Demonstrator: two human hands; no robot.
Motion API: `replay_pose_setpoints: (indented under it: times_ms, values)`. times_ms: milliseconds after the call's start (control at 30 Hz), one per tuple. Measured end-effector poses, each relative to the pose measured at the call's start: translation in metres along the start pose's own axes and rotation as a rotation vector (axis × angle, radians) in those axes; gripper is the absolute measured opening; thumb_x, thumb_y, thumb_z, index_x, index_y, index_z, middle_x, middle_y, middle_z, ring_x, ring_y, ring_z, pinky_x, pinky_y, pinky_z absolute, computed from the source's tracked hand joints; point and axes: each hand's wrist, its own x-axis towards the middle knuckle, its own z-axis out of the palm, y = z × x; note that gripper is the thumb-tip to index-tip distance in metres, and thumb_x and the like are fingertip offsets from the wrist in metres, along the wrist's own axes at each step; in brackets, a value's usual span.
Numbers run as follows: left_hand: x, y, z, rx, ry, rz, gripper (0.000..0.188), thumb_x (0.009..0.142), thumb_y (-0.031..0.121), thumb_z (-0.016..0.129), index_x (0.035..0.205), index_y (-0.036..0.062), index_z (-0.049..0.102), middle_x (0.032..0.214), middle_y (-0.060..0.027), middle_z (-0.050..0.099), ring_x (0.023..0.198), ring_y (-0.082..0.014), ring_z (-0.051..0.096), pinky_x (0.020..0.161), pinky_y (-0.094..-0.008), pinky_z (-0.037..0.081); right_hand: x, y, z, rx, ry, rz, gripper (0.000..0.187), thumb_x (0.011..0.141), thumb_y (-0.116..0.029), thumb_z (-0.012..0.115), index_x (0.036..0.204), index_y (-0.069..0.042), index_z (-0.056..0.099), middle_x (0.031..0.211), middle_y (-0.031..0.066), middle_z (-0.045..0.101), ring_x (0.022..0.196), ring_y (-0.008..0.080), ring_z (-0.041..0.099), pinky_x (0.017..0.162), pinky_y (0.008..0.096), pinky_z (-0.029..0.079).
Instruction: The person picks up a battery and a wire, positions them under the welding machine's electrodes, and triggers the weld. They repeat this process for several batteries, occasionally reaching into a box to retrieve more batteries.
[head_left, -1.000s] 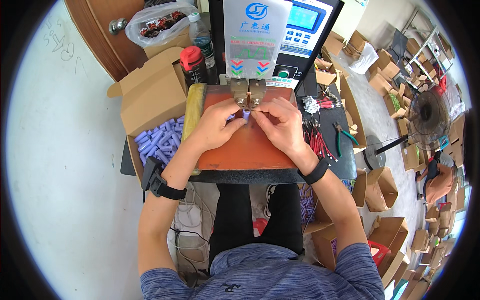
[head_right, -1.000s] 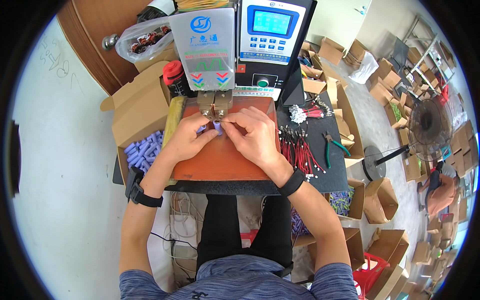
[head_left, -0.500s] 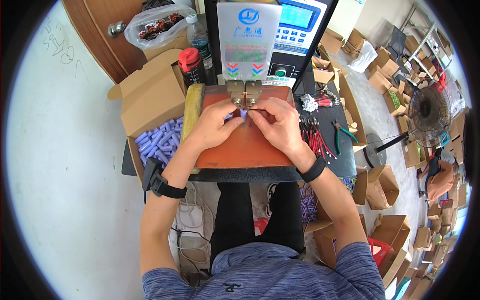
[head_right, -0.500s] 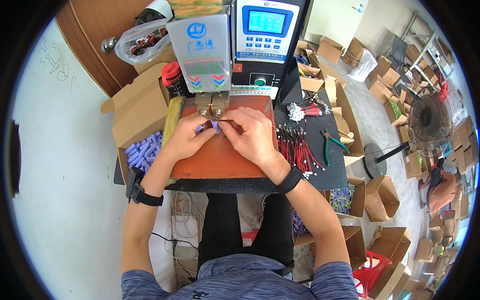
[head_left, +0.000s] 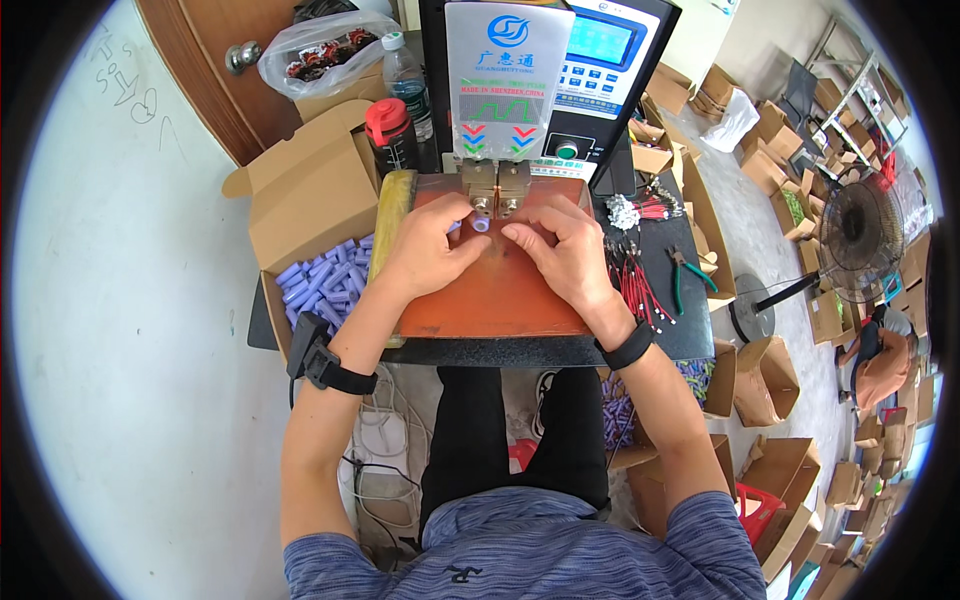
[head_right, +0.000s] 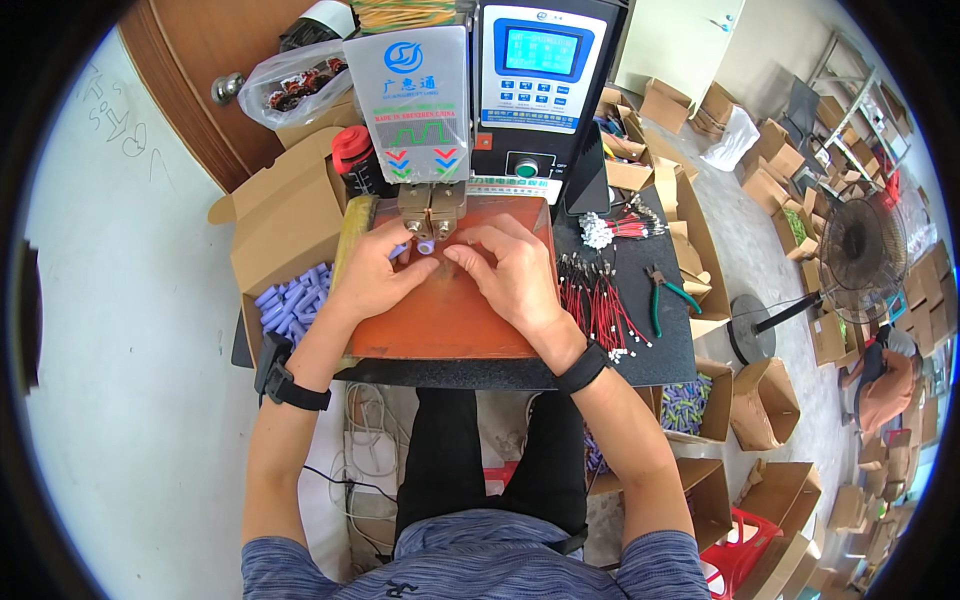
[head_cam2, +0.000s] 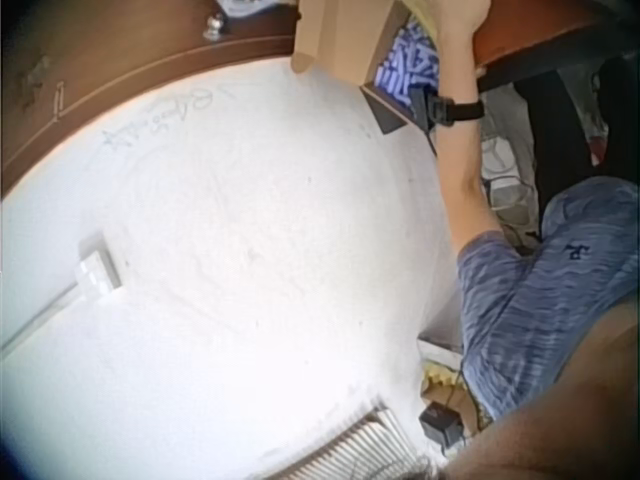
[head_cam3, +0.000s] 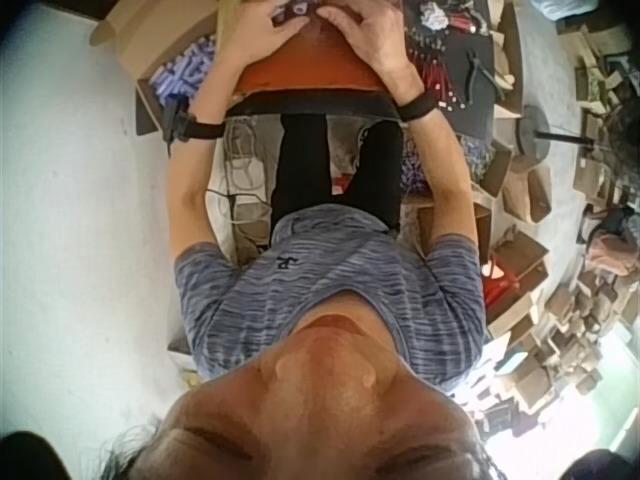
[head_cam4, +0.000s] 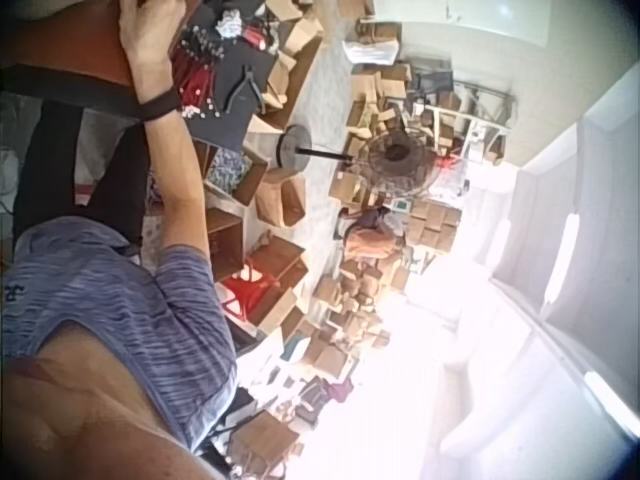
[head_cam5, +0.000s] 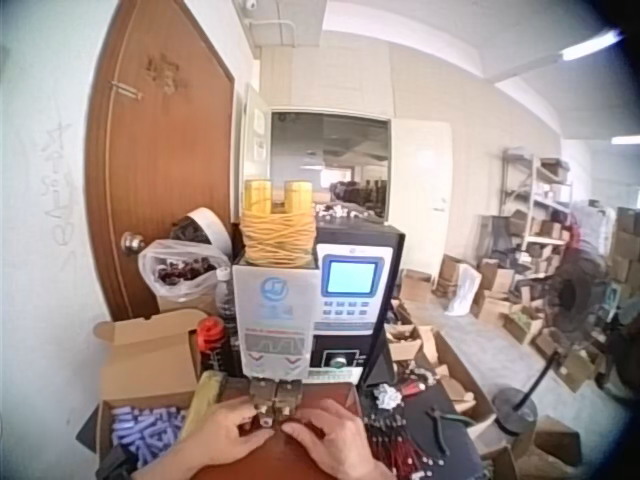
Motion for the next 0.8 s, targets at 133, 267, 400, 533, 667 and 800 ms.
replay_pose_setpoints:
  times_ms: [133,267,400,533,667,800]
  values:
    - [-0.002,-0.011,0.004,0.010,0.094,0.172,0.012,0.085,0.013,0.065,0.093,0.0038,0.065,0.085,-0.0105,0.063,0.078,-0.0295,0.061,0.069,-0.0374,0.048,0.004,-0.008,0.009,0.008,0.164,-0.094,0.016,0.089,-0.004,0.058,0.103,0.004,0.060,0.096,0.0168,0.059,0.087,0.0350,0.061,0.074,0.0392,0.050]
    - [-0.001,-0.002,0.003,0.076,0.050,0.220,0.014,0.081,0.014,0.069,0.092,0.0058,0.067,0.085,-0.0086,0.063,0.080,-0.0292,0.061,0.070,-0.0374,0.050,0.002,0.005,0.011,0.016,0.160,-0.144,0.018,0.085,0.000,0.058,0.103,0.004,0.060,0.099,0.0181,0.057,0.090,0.0379,0.059,0.078,0.0412,0.050]
    - [-0.005,0.015,-0.005,-0.024,-0.104,-0.024,0.018,0.077,0.018,0.073,0.091,0.0086,0.069,0.084,-0.0069,0.064,0.082,-0.0280,0.061,0.074,-0.0358,0.050,-0.001,0.007,0.014,-0.041,0.101,-0.126,0.022,0.080,0.002,0.059,0.102,0.003,0.061,0.094,0.0174,0.059,0.085,0.0365,0.060,0.073,0.0420,0.051]
    - [-0.005,0.015,-0.003,0.101,-0.115,0.290,0.027,0.071,0.022,0.078,0.096,0.0129,0.072,0.081,-0.0048,0.062,0.080,-0.0250,0.061,0.073,-0.0342,0.050,0.001,0.006,0.014,-0.111,0.035,-0.114,0.025,0.076,0.002,0.061,0.101,0.002,0.061,0.085,0.0159,0.060,0.081,0.0353,0.061,0.068,0.0425,0.051]
    - [-0.004,0.009,-0.003,0.117,-0.156,0.321,0.024,0.070,0.019,0.079,0.093,0.0127,0.074,0.078,-0.0046,0.060,0.073,-0.0225,0.058,0.066,-0.0342,0.048,0.000,0.007,0.021,-0.046,0.109,-0.057,0.020,0.079,-0.004,0.064,0.099,-0.003,0.063,0.073,0.0124,0.062,0.070,0.0338,0.062,0.062,0.0424,0.050]
    - [-0.005,0.007,-0.007,-0.136,-0.060,0.100,0.024,0.071,0.014,0.080,0.093,0.0072,0.074,0.076,-0.0028,0.058,0.067,-0.0145,0.053,0.058,-0.0293,0.041,0.000,0.004,0.014,-0.055,0.223,-0.010,0.010,0.081,-0.011,0.068,0.091,-0.008,0.067,0.070,0.0091,0.064,0.060,0.0286,0.062,0.056,0.0390,0.049]
